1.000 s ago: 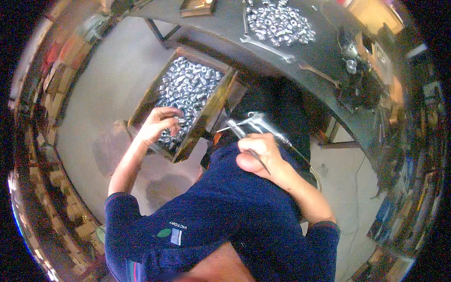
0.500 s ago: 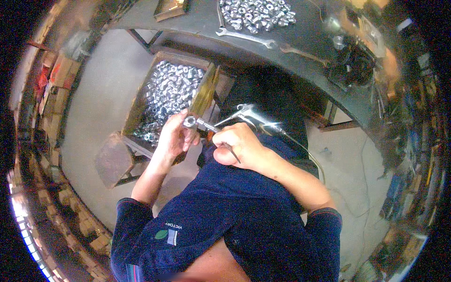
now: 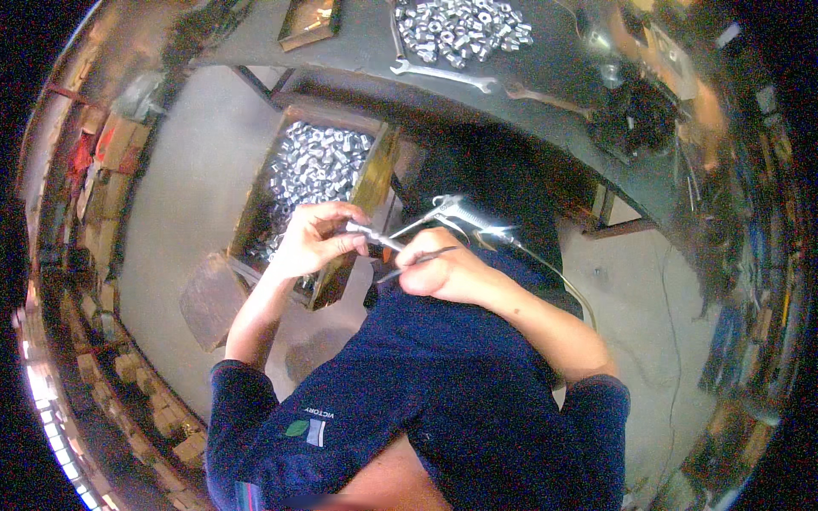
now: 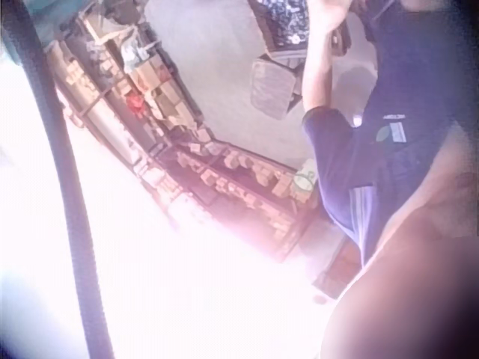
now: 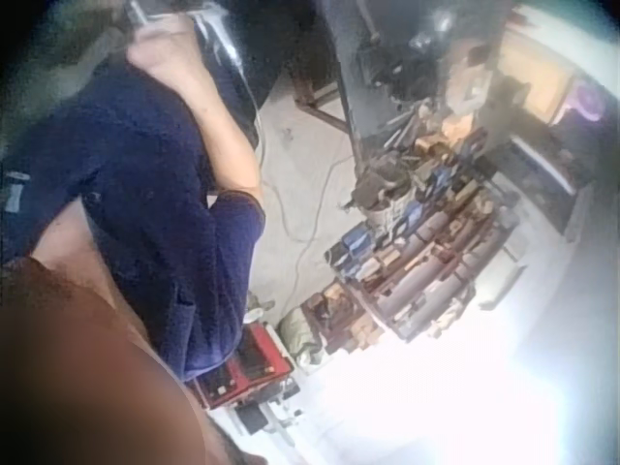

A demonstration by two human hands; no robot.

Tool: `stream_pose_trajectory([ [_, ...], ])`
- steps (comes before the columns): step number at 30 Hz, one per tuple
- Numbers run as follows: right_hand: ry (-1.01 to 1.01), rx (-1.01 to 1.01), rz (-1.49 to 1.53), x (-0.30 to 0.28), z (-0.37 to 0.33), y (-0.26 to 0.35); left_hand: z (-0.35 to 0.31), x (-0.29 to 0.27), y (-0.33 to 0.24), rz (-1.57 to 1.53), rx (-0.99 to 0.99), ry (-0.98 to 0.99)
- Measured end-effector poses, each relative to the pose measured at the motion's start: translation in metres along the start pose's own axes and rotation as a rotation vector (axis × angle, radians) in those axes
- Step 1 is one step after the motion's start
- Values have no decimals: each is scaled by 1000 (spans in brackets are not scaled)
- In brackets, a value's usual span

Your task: The person repeatedly picks small metal parts from a wooden tray, uses a handheld tool to scrape or deburr each piece, and places the finished parts onto a pile on the table. The process is continuous and repetitive throughout the clip.

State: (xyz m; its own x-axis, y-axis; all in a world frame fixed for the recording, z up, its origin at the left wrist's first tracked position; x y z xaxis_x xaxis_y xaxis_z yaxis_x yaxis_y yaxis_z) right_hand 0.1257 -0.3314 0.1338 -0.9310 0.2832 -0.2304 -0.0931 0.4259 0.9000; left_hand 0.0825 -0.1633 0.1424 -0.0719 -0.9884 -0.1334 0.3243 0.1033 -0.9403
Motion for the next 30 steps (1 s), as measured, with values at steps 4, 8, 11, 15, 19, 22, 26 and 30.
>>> stream_pose_trajectory([
  [4,-406,-278,-72,-30,-39,18,12,-19,-3,764,198,-70],
  [8,-494,-547,-190,-26,-58,47,10,-11,8,908,212,-132],
  [11,-508,-558,-206,-20,-55,49,12,-5,8,946,216,-165],
  [15,-517,-553,-174,-17,-54,51,13,-6,9,929,212,-191],
  [19,-510,-524,-197,-16,-53,52,14,-6,10,958,224,-195],
  [22,-488,-518,-177,-17,-53,55,14,-6,13,952,223,-191],
  [26,-488,-532,-173,-17,-56,57,16,-6,13,937,202,-180],
  [30,-472,-483,-124,-18,-53,53,19,-2,11,938,182,-168],
])
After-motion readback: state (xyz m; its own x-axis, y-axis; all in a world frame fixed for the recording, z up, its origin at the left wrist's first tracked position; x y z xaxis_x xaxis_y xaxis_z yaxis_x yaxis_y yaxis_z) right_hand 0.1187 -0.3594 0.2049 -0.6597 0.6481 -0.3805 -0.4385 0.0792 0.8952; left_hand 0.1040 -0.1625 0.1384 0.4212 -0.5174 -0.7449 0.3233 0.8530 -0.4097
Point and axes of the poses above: each hand's wrist, its own z-axis towards the middle knuckle, its own x-axis out of the palm, y = z × x, the point moved 5 cm from there along z, towards the middle knuckle, and after that the axes turned 14 degrees about x, right-handed, at the moved point
